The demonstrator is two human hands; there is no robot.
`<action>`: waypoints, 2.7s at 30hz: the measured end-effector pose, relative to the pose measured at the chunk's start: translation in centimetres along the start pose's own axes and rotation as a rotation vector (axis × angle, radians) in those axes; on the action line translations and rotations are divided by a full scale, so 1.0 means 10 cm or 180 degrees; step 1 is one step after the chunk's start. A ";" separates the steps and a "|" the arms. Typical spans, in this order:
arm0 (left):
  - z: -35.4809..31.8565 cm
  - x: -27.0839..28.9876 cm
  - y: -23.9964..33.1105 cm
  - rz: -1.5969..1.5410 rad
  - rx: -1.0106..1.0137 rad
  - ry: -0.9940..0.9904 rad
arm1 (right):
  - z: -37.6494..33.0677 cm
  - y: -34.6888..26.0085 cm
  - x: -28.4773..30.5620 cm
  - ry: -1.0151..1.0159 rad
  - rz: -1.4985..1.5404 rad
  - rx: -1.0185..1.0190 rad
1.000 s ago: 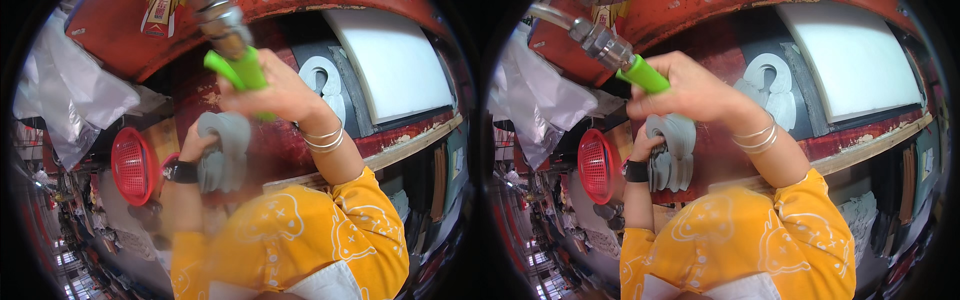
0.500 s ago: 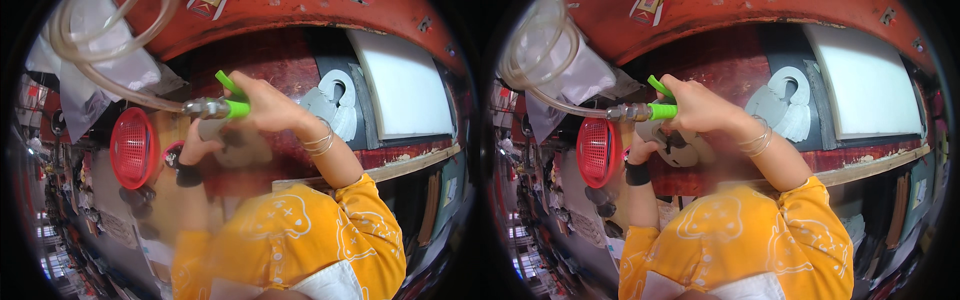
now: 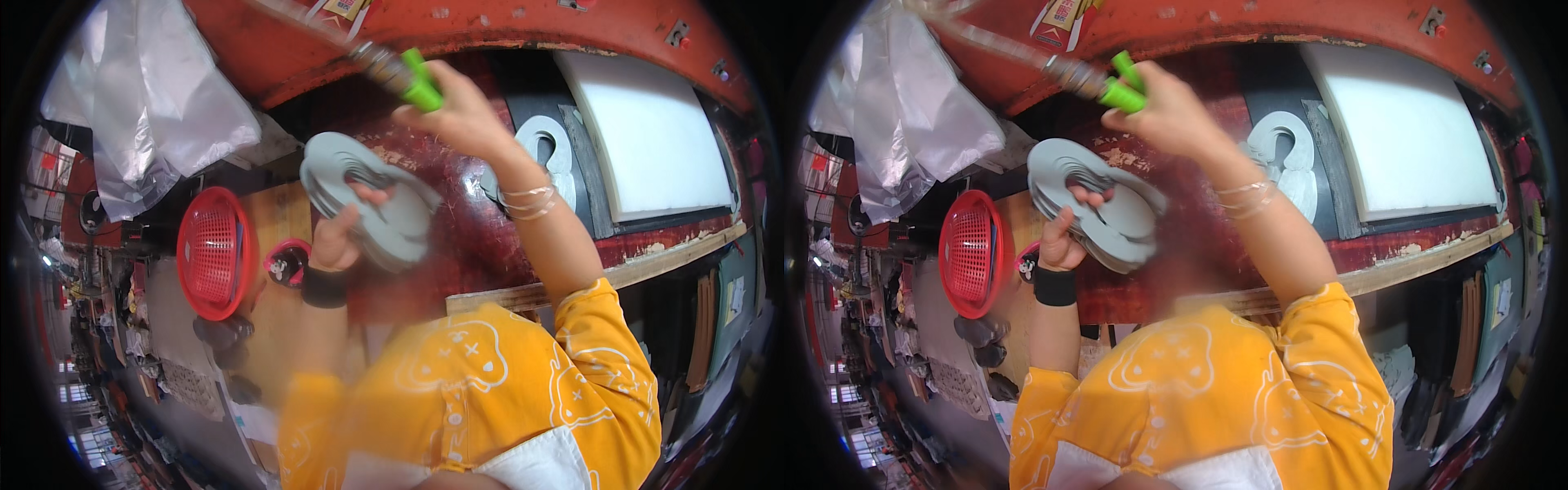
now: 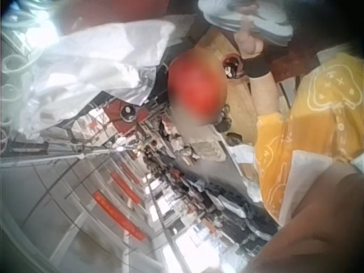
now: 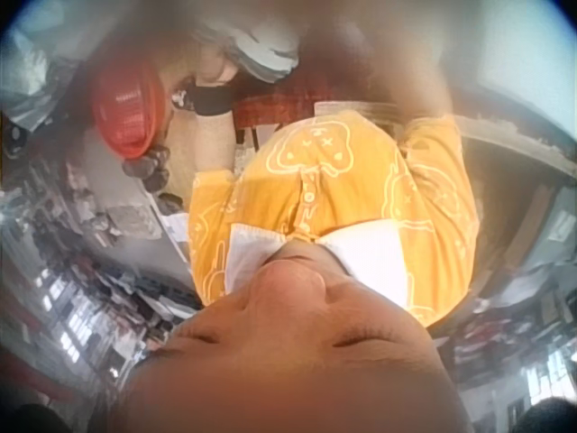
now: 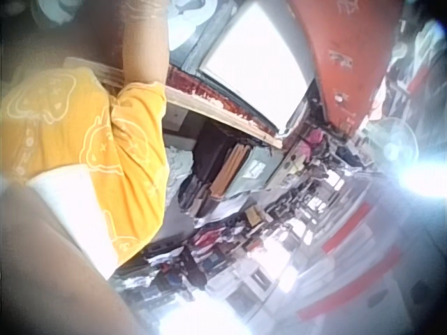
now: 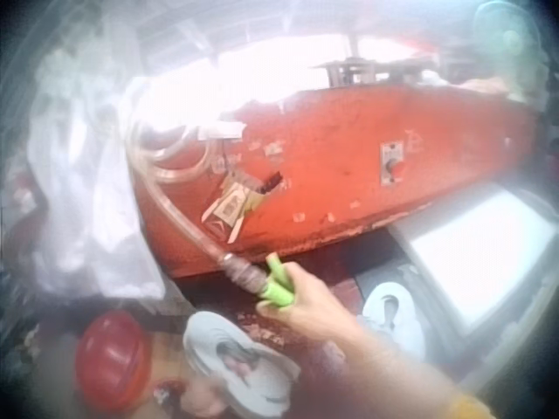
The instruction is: The person repeatedly picks up stacks of gray plastic parts, applies heat with a green heat gun to the edges, and places the heated stacks into clear plastic bags. The person then seals the bags and sets them aside on the table.
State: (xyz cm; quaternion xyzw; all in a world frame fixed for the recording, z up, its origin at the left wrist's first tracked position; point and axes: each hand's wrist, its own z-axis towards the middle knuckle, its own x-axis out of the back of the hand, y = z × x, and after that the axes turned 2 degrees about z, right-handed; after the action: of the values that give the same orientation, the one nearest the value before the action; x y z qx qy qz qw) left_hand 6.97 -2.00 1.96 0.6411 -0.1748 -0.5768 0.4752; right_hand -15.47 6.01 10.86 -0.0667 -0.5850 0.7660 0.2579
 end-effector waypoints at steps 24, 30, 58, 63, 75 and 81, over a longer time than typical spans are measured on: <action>-0.10 0.11 -0.03 -0.1946 -0.1522 0.0804 | -0.64 -0.46 0.13 -0.0435 0.2253 0.0415; -0.16 0.06 0.08 -0.1728 -0.1767 0.1337 | -0.62 -0.54 0.10 -0.0469 0.2643 0.0082; -0.05 -0.46 0.51 0.1257 -0.0365 -0.0392 | -0.56 0.04 -0.04 -0.1356 0.1281 0.0332; -0.02 -0.38 0.07 0.3247 -0.0335 0.0707 | -0.58 0.19 -0.10 -0.1046 0.0837 -0.0011; -0.10 -0.02 -0.19 0.2294 -0.0120 -0.0209 | -0.74 0.39 -0.04 -0.0736 0.2295 -0.0177; 0.00 -0.07 -0.36 0.3151 -0.0897 0.0550 | -0.77 0.55 -0.01 -0.0410 0.2120 -0.0187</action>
State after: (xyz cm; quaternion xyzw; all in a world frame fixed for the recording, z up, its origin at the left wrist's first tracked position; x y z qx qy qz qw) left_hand 5.60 0.24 -0.54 0.4568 -0.3378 -0.2460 0.7853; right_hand -14.01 11.64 3.34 -0.2131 -0.5680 0.7936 -0.0459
